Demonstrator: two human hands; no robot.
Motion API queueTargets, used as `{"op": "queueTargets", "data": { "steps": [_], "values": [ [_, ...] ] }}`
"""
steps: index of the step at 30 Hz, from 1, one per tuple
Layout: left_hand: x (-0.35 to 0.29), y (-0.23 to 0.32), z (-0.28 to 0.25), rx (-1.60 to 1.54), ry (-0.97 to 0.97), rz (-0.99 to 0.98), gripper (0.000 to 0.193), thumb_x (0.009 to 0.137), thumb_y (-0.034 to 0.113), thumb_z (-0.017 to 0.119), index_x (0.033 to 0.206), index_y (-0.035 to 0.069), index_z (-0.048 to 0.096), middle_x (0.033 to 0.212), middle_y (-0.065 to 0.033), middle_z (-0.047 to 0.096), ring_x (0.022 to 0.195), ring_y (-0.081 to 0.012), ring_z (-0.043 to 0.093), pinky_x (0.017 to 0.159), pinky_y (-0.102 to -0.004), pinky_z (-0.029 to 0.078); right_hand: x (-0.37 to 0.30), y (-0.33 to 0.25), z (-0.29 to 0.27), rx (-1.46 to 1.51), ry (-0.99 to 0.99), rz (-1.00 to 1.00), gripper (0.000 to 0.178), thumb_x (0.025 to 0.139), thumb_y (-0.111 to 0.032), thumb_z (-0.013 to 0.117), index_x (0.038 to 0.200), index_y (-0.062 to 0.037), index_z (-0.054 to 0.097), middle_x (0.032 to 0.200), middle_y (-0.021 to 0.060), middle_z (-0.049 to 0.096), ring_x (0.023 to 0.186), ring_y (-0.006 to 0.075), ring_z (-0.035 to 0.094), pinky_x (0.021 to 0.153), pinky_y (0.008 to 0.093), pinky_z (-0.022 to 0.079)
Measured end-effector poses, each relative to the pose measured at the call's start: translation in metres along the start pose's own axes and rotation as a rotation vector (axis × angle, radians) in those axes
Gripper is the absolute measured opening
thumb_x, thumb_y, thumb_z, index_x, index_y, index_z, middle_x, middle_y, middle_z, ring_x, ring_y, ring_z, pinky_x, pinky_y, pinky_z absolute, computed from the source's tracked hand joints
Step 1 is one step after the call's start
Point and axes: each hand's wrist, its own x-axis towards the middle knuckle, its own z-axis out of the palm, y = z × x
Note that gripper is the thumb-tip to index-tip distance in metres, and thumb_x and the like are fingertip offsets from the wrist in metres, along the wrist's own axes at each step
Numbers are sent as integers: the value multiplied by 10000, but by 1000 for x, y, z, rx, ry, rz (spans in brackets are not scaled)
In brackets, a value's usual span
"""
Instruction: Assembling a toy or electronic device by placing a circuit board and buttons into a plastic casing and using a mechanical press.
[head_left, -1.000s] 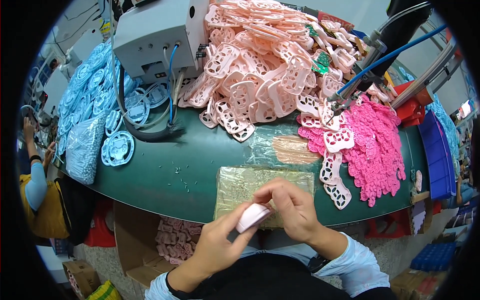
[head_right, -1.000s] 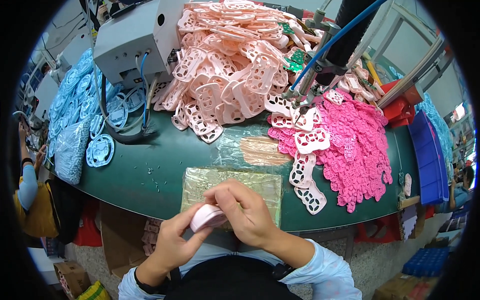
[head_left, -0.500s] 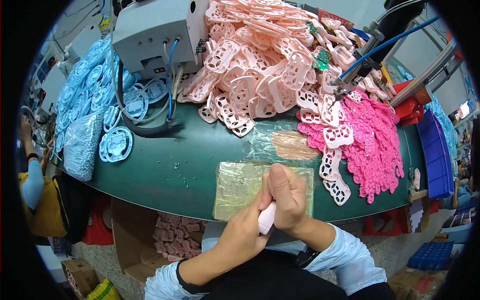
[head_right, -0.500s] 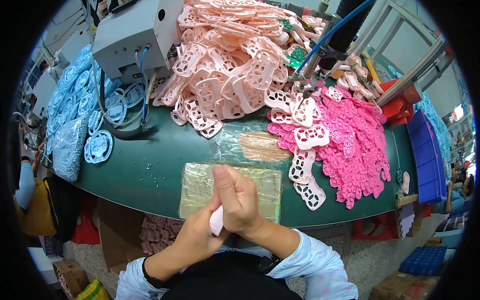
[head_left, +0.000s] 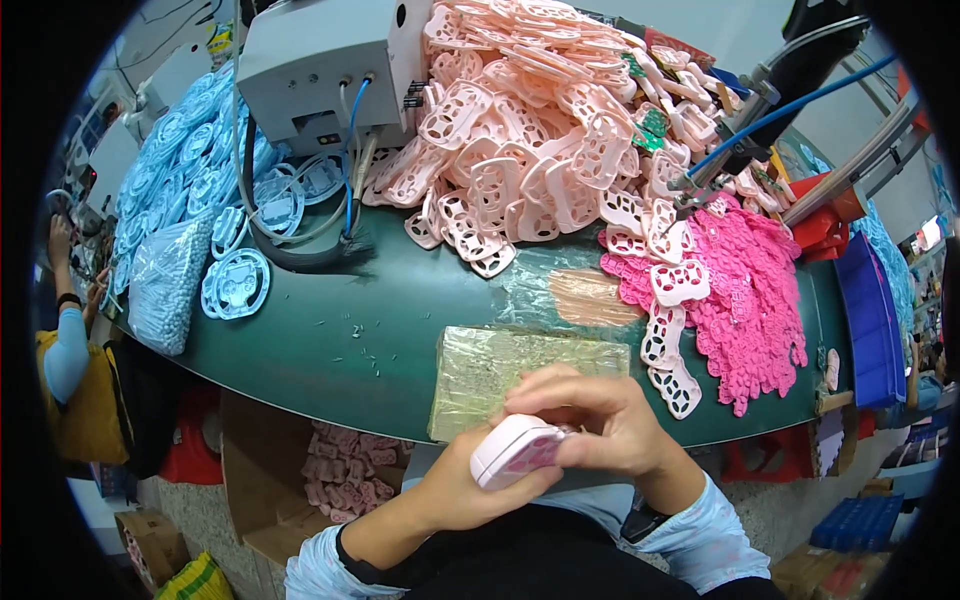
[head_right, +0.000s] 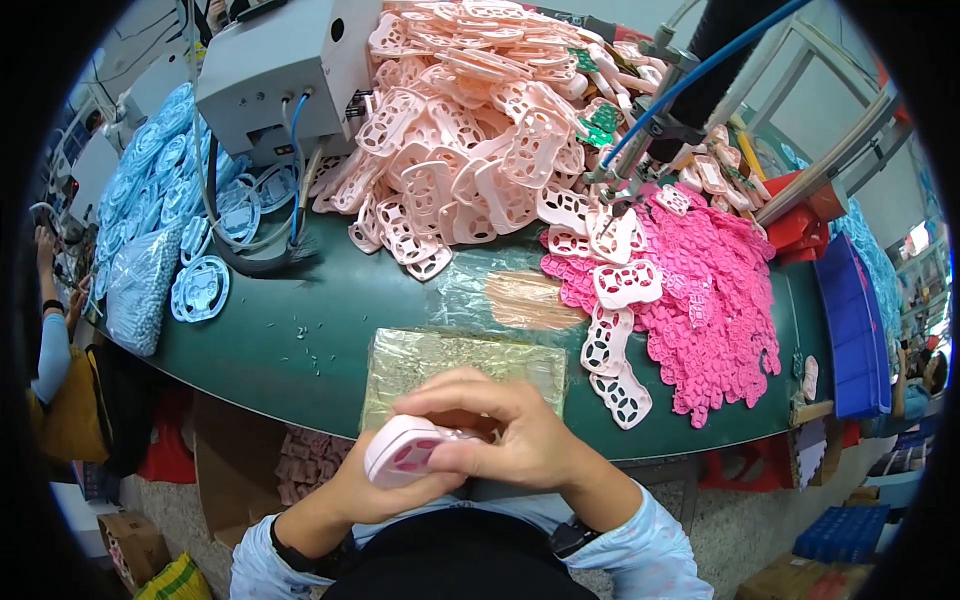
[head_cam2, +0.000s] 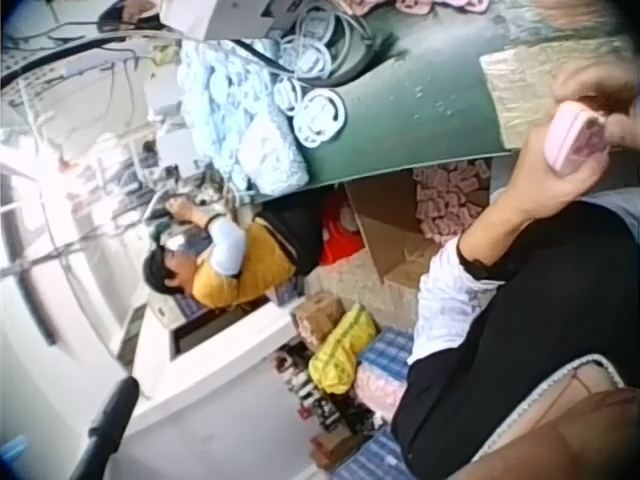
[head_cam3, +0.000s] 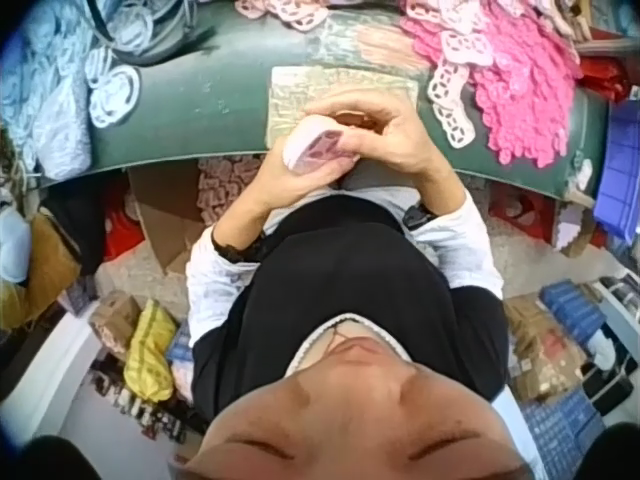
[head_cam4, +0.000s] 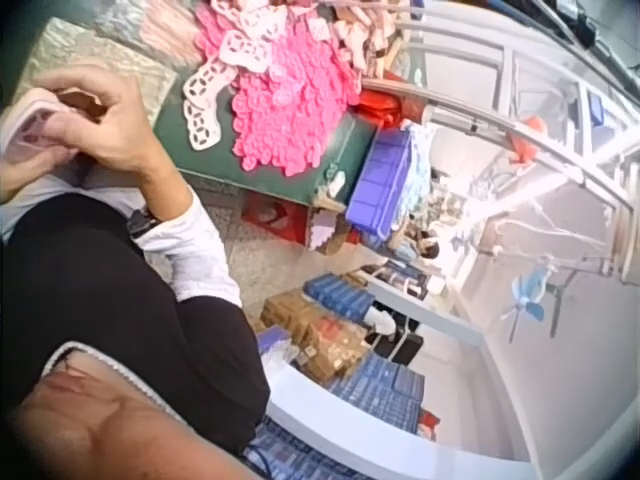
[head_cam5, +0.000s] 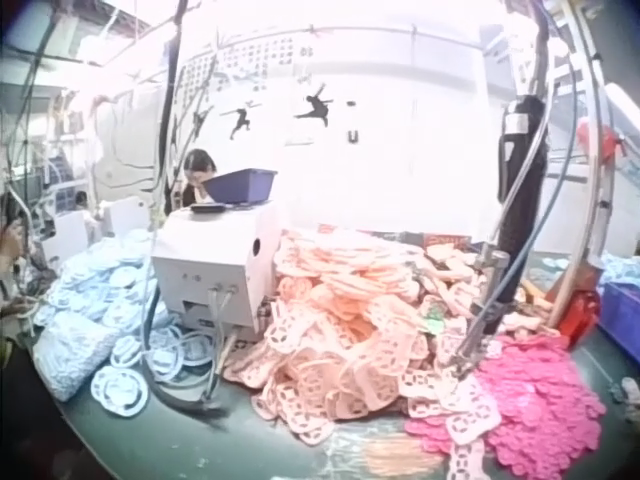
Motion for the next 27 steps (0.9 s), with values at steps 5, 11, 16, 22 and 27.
{"op": "queueTargets", "data": {
  "steps": [5,11,16,22,27],
  "values": [
    [11,0,-9,402,108,135,634,749,103,793,1304,28,496,1140,-113,636,981,-233,643,862,-335,500,-3,-4,-17,-765,-44,-212,396,726,-82,777,1109,-45,679,1023,95,694,955,254,633,868,387,483],
    [8,-10,-24,838,217,351,420,741,-29,708,1151,32,640,1068,-157,641,939,-303,635,779,-364,517,-13,11,-23,-918,79,-150,447,722,-102,771,1148,-73,639,1100,155,607,988,316,599,830,393,500],
    [14,-8,-17,756,163,369,399,783,38,722,1172,36,632,1095,-151,657,956,-313,653,805,-356,529,-29,20,-40,-891,30,-154,381,749,-36,745,1120,-24,661,993,128,680,898,285,662,789,350,531],
    [16,-11,-17,599,87,260,367,807,50,707,1164,2,640,1111,-165,681,1002,-296,676,853,-331,528,-32,25,-41,-909,35,-227,353,753,-16,738,1099,-17,665,1023,138,693,945,290,680,812,345,542],
    [15,-17,-13,629,156,322,339,807,50,702,1139,0,652,1094,-162,690,1007,-287,676,860,-328,529,-37,29,-45,-922,24,-241,378,769,-28,736,1138,-16,657,1084,139,688,1012,277,670,866,344,531]
  ]
}}
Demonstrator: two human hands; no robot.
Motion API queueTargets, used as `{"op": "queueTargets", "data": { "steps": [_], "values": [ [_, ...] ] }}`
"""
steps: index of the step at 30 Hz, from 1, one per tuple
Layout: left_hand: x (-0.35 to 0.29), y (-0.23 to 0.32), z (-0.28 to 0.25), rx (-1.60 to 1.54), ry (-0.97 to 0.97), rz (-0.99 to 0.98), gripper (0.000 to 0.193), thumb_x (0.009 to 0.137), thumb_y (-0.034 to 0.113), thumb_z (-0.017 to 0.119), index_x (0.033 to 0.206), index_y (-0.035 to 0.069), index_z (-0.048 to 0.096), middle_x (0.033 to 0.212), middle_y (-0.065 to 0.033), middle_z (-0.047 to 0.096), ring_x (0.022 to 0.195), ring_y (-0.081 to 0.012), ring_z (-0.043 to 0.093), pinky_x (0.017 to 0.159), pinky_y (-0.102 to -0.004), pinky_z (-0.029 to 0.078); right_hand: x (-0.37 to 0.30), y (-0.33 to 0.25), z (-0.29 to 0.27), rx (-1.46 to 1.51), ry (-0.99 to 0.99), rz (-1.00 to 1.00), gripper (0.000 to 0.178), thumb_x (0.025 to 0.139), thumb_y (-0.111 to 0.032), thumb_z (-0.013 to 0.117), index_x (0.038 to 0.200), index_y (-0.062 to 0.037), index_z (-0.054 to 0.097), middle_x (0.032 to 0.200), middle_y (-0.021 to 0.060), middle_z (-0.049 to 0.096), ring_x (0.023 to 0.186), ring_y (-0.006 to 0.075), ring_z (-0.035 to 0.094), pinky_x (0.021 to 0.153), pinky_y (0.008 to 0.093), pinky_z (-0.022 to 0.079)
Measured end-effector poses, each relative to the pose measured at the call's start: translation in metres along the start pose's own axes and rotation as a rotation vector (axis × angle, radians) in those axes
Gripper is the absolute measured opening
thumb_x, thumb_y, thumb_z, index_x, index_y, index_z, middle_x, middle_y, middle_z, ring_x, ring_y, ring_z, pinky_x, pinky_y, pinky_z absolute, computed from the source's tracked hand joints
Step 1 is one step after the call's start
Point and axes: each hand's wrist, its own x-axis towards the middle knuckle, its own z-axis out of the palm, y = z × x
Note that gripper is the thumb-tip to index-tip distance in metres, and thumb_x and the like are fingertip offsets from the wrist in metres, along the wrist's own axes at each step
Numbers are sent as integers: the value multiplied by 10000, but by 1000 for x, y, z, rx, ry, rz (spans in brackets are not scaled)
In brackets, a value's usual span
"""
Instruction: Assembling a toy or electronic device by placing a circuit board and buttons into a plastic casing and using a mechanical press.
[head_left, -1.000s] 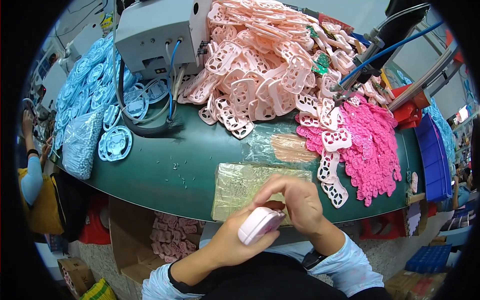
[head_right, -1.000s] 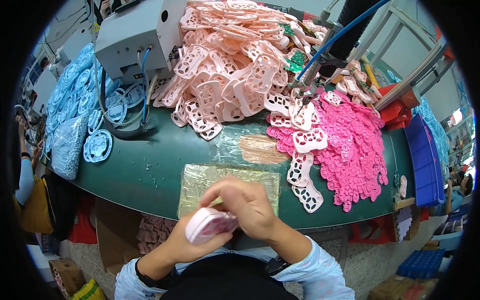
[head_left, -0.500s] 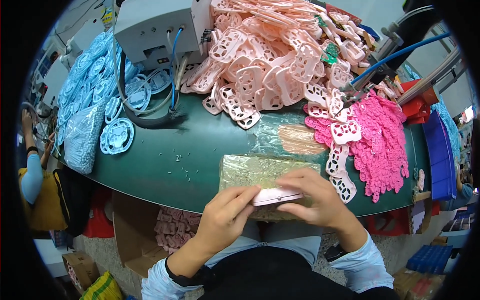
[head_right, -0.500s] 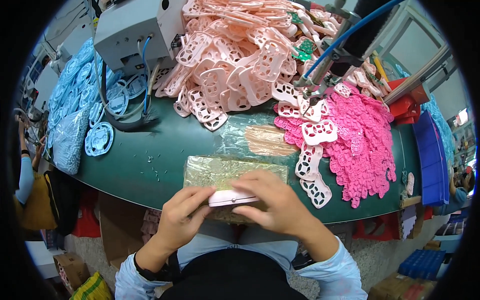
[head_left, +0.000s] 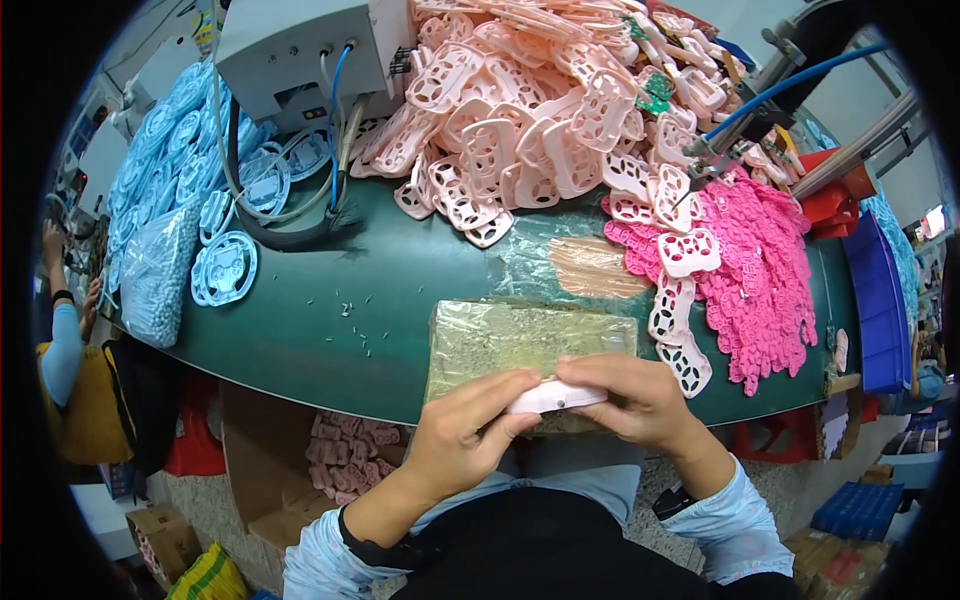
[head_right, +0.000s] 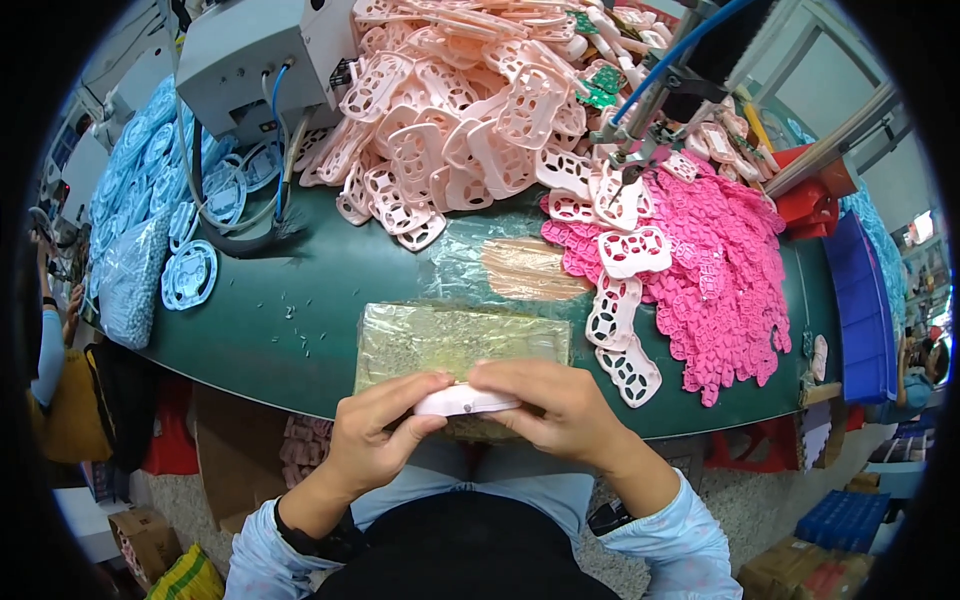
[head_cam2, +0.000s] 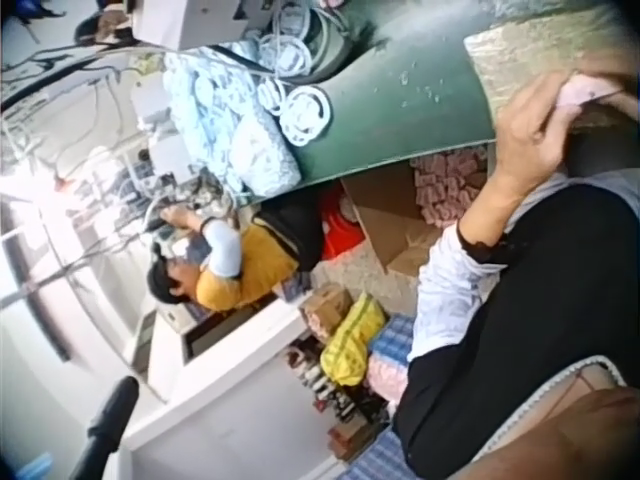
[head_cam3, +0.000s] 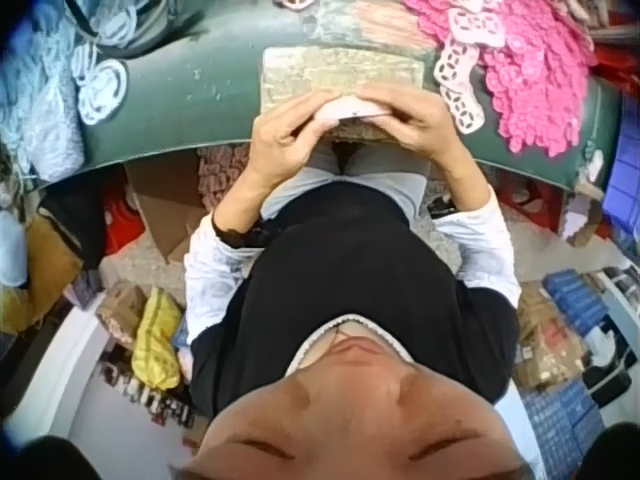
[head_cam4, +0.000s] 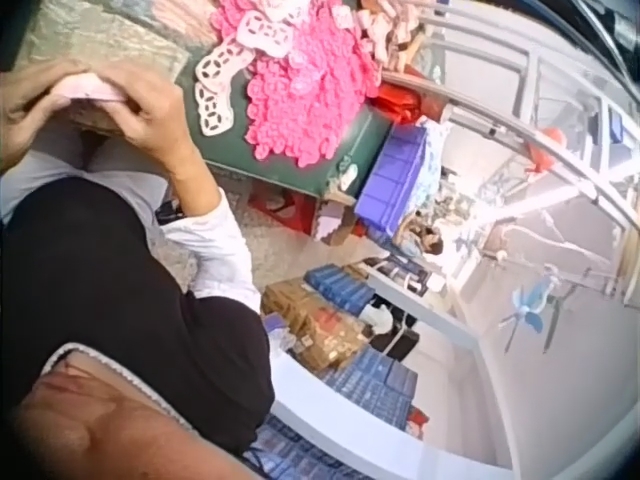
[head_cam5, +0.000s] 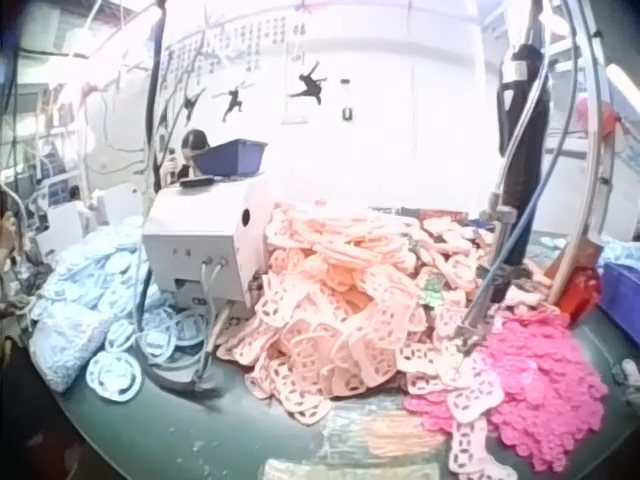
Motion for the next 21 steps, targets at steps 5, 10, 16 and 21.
{"op": "queueTargets", "data": {
  "steps": [5,10,16,21],
  "values": [
    [-4,-8,-6,-68,-8,1,358,797,64,734,1142,13,653,1110,-161,679,998,-285,675,842,-334,531,-7,1,-3,455,-47,267,415,814,-77,717,1215,-12,630,1211,130,651,1109,239,629,943,341,486],
    [6,-8,-10,-87,-105,-10,331,809,55,719,1130,11,654,1118,-162,676,997,-281,674,835,-330,528,-11,5,1,216,-31,161,366,835,-117,710,1179,-13,641,1095,151,686,957,244,680,819,317,526],
    [1,7,3,-99,-94,-31,448,814,105,741,1223,8,584,1100,-170,671,997,-272,671,823,-331,524,-4,0,9,198,118,192,262,910,-191,642,1093,-4,647,934,137,676,796,251,656,712,315,508],
    [5,29,-6,-218,-237,-235,571,808,177,775,1296,22,522,1123,-162,661,993,-231,667,848,-326,510,-3,-22,11,455,140,222,310,962,-228,576,1152,15,613,1000,123,646,929,228,609,838,313,462]
  ]
}}
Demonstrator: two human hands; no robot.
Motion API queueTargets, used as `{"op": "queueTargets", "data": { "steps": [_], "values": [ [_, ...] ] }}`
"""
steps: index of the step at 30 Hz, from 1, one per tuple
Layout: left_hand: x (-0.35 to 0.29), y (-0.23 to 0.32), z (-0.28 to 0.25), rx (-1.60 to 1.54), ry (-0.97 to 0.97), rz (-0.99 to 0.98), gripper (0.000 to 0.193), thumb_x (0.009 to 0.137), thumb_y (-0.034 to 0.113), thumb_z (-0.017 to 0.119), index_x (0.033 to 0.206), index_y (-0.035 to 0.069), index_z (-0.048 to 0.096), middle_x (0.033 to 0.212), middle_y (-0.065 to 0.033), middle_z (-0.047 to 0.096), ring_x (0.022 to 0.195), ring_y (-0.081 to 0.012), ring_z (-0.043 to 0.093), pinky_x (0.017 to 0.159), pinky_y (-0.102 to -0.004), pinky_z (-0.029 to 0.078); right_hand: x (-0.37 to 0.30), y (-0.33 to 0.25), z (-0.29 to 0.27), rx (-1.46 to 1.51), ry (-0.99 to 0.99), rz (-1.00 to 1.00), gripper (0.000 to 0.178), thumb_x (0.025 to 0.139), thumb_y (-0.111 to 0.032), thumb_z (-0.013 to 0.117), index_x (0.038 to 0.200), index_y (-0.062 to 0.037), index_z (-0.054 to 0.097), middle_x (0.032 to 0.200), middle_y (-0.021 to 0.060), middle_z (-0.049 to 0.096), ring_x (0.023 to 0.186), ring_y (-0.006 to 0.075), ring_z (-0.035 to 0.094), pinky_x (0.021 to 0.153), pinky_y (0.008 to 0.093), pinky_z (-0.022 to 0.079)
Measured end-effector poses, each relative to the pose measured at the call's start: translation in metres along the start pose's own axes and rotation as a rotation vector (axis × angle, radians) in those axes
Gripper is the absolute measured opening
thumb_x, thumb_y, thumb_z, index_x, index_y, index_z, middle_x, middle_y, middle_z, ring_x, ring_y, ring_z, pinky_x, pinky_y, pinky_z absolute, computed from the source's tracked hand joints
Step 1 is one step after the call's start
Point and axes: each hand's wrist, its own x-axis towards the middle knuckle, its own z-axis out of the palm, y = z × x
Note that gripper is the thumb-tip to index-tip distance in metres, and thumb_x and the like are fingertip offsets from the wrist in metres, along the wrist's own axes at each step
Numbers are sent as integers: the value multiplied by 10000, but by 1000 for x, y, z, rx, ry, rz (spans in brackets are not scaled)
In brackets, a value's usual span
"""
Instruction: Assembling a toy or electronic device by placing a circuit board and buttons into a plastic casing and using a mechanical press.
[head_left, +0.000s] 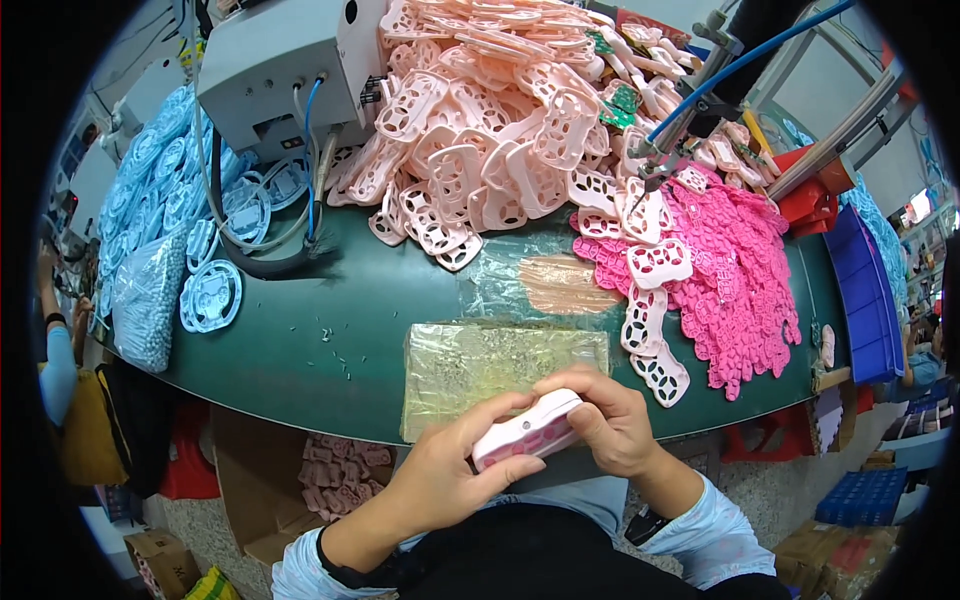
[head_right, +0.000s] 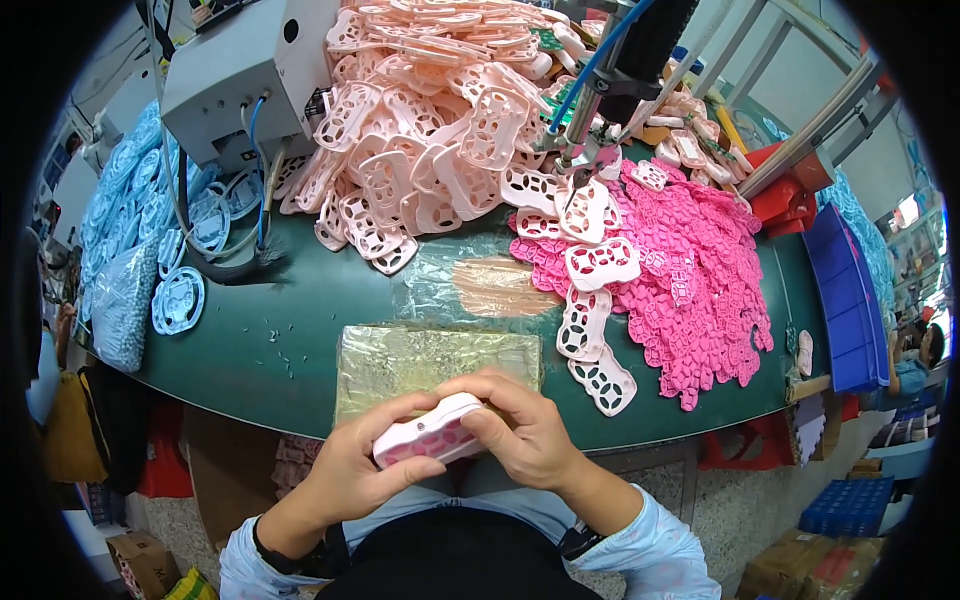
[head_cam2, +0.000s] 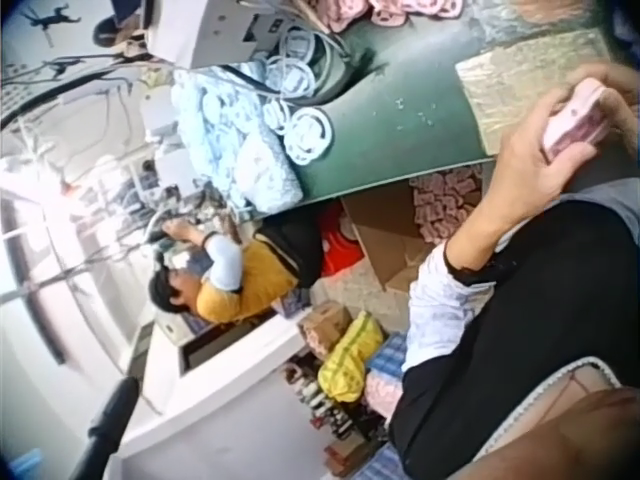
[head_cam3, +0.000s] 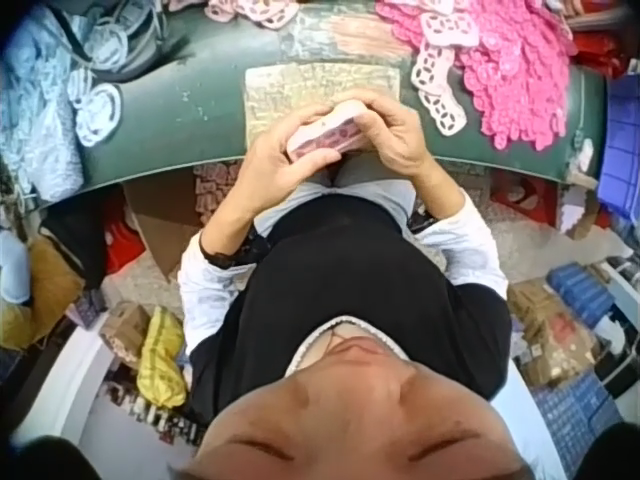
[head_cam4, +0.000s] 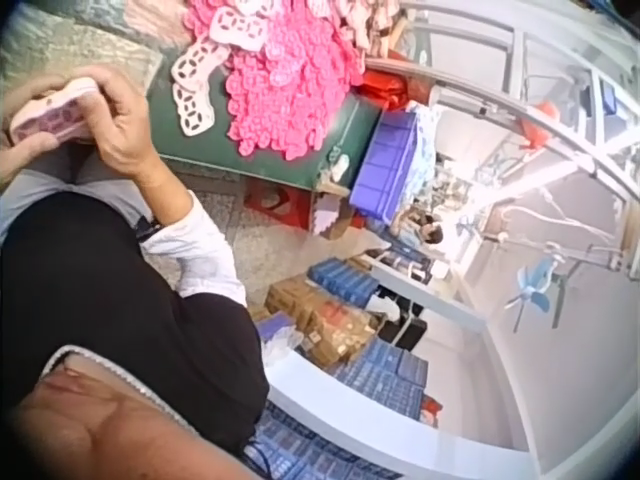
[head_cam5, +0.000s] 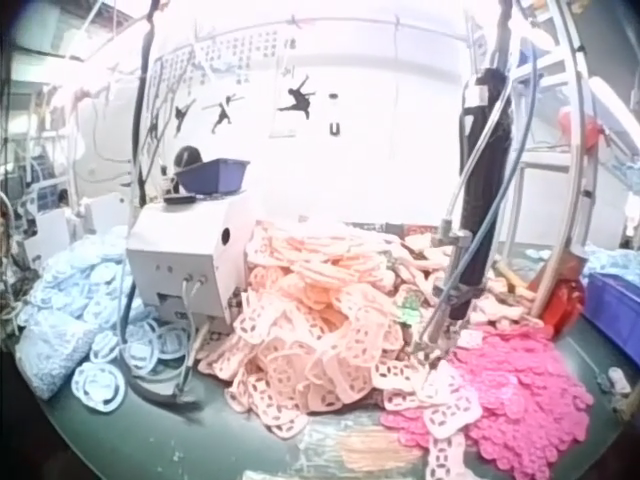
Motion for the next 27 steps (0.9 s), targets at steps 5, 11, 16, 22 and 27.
{"op": "queueTargets", "data": {
  "steps": [5,11,16,22,27],
  "values": [
    [-8,1,12,-11,148,32,504,805,219,784,1217,11,580,1006,-147,689,874,-219,693,753,-310,531,0,-3,10,192,66,42,317,996,-232,525,1156,26,615,1011,87,617,940,167,553,846,289,430],
    [-9,3,21,170,181,127,458,776,248,806,1113,9,611,850,-156,670,732,-307,682,657,-362,535,1,-10,14,268,101,65,279,998,-194,512,1150,12,623,973,85,614,887,160,541,801,289,434],
    [16,9,-16,-742,-152,-426,365,975,334,561,1071,-17,553,822,-151,690,492,-166,609,387,-245,436,23,-28,-8,-414,56,-416,378,824,-201,744,1148,-33,648,1075,108,622,992,265,598,865,329,470],
    [15,-3,-30,-697,-225,-596,408,1032,367,392,1109,-9,529,773,-171,656,483,-155,572,399,-244,405,19,-15,-21,-492,-185,-487,424,761,-102,765,1148,-17,615,1042,125,667,928,300,663,814,391,542],
    [12,-7,-29,655,106,399,423,864,225,673,1217,30,546,1073,-122,618,930,-286,626,815,-387,494,10,13,-25,-494,-131,-286,397,763,-70,752,1127,3,611,1015,143,669,900,306,667,770,363,552]
  ]
}}
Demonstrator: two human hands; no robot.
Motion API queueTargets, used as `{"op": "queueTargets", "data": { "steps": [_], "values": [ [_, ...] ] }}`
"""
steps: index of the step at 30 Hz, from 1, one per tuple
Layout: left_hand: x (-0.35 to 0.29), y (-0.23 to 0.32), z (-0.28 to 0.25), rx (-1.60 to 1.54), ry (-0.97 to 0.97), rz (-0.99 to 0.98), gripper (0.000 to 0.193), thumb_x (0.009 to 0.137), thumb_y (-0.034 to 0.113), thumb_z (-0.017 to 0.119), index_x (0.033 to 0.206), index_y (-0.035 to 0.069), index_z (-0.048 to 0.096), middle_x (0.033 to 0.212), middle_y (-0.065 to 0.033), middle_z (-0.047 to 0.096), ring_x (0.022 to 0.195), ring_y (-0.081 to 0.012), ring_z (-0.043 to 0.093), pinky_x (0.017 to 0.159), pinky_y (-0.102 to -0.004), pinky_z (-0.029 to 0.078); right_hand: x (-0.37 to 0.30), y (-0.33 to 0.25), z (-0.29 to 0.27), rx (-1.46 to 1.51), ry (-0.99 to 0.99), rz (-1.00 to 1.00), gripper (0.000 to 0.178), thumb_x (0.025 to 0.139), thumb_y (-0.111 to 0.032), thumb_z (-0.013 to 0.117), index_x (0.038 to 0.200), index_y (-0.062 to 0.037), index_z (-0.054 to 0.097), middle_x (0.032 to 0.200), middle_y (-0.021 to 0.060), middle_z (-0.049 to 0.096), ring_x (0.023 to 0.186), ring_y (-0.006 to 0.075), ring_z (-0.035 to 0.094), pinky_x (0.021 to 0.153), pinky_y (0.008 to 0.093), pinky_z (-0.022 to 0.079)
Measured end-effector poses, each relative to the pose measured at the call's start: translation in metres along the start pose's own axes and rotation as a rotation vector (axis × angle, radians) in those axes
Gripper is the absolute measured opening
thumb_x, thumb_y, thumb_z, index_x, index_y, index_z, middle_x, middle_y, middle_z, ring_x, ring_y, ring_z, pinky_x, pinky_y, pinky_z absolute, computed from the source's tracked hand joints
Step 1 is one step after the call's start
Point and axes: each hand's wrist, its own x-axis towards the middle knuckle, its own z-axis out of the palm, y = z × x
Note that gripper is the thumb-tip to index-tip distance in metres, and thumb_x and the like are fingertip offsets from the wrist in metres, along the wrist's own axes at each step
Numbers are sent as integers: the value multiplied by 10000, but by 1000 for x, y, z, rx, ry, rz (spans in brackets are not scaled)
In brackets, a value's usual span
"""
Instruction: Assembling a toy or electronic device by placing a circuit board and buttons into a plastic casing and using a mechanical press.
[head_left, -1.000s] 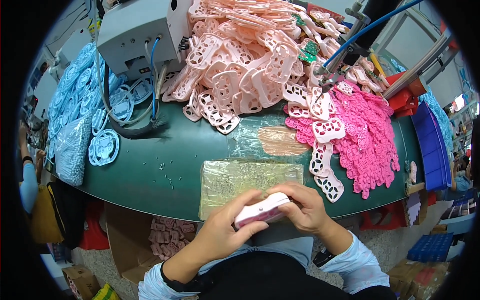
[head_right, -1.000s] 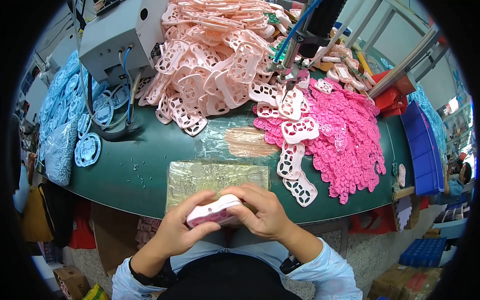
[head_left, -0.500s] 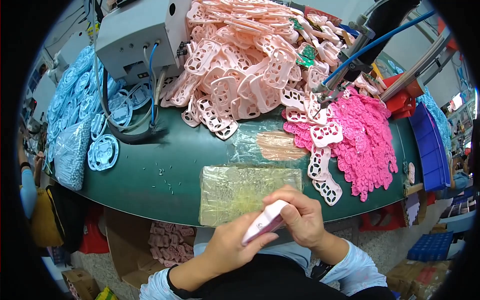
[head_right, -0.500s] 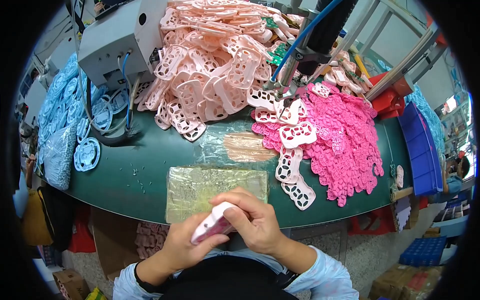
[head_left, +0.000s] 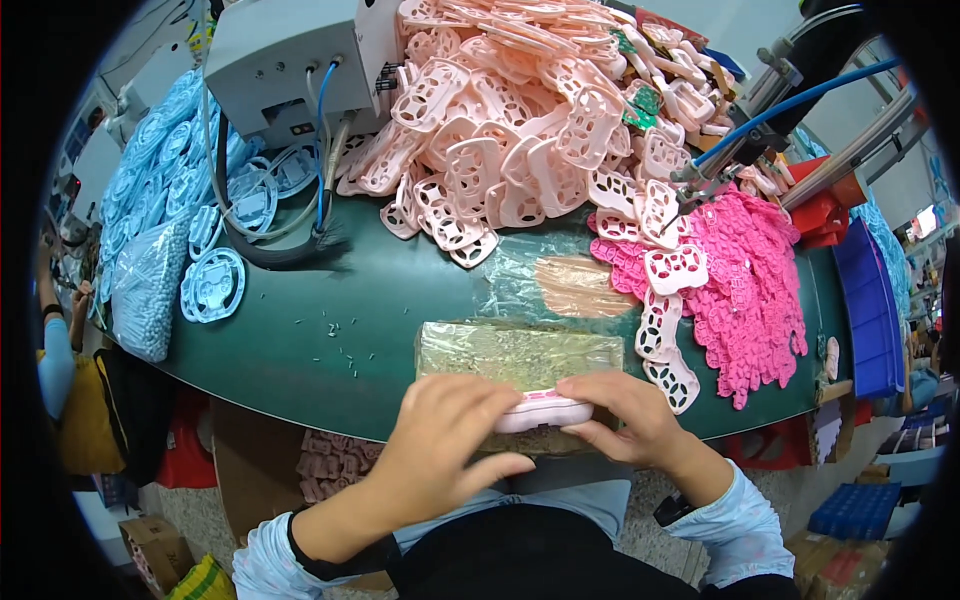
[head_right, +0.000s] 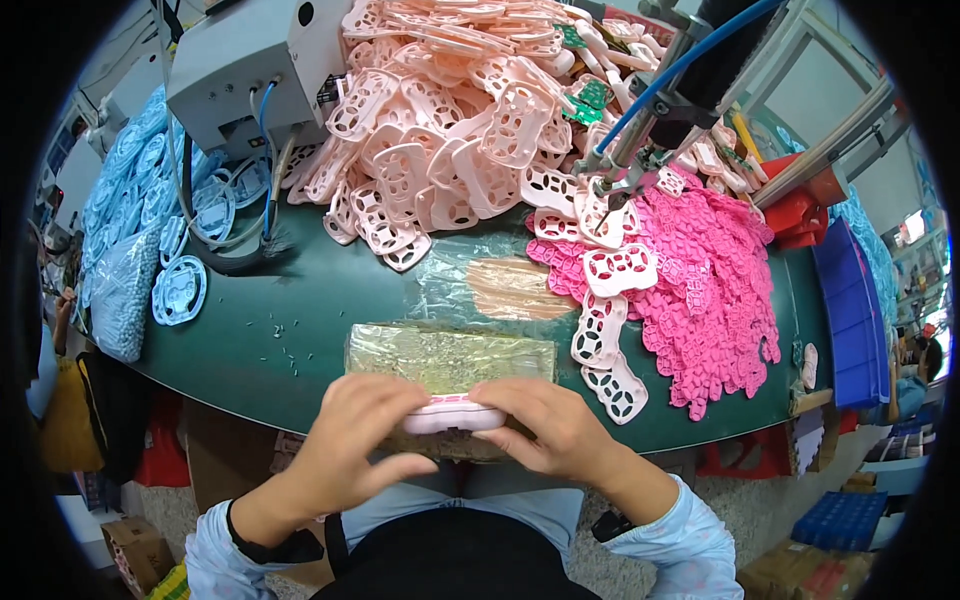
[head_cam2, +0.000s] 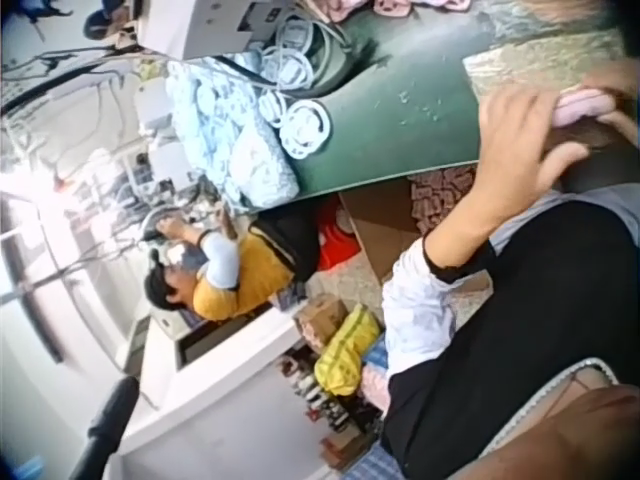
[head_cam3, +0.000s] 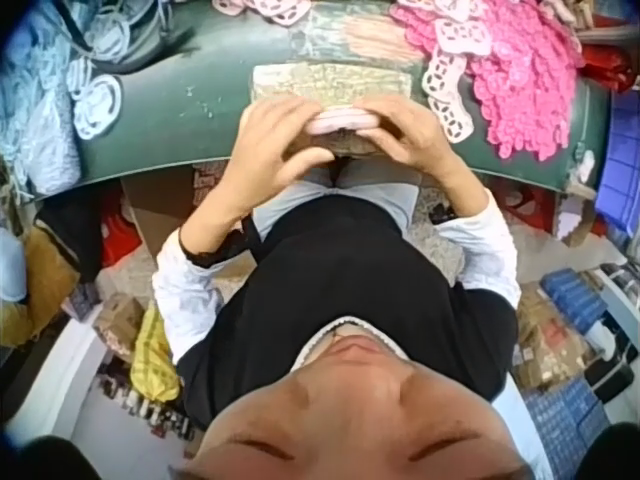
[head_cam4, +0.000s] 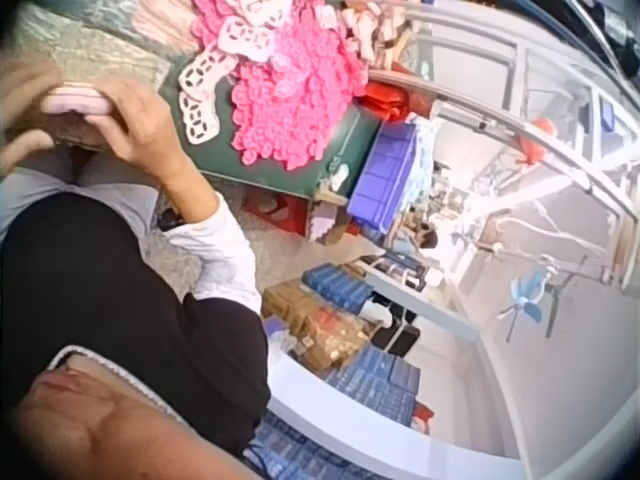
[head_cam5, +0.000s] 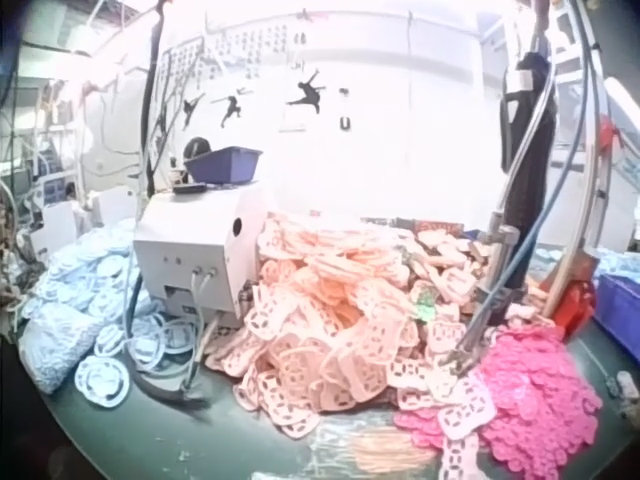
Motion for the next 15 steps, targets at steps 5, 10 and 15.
{"op": "queueTargets", "data": {
  "steps": [5,10,15],
  "values": [
    [-4,-7,20,123,78,128,386,810,113,695,1132,-61,574,978,-141,637,856,-273,639,858,-388,513,12,-3,-2,-126,-41,-39,388,756,-76,756,1104,18,612,966,159,656,822,308,660,688,360,548],
    [1,-6,17,151,82,168,335,816,110,679,1082,-71,587,926,-141,636,816,-272,639,839,-395,520,12,-7,-2,-226,-56,-106,363,762,-96,745,1078,18,609,915,160,639,756,300,649,635,350,536],
    [13,-9,7,111,30,88,238,822,119,668,1010,-17,614,862,-128,618,755,-310,613,746,-424,502,26,-11,-18,-137,-248,142,353,782,-118,737,1097,-14,617,937,148,639,800,310,646,701,361,531]
  ]
}}
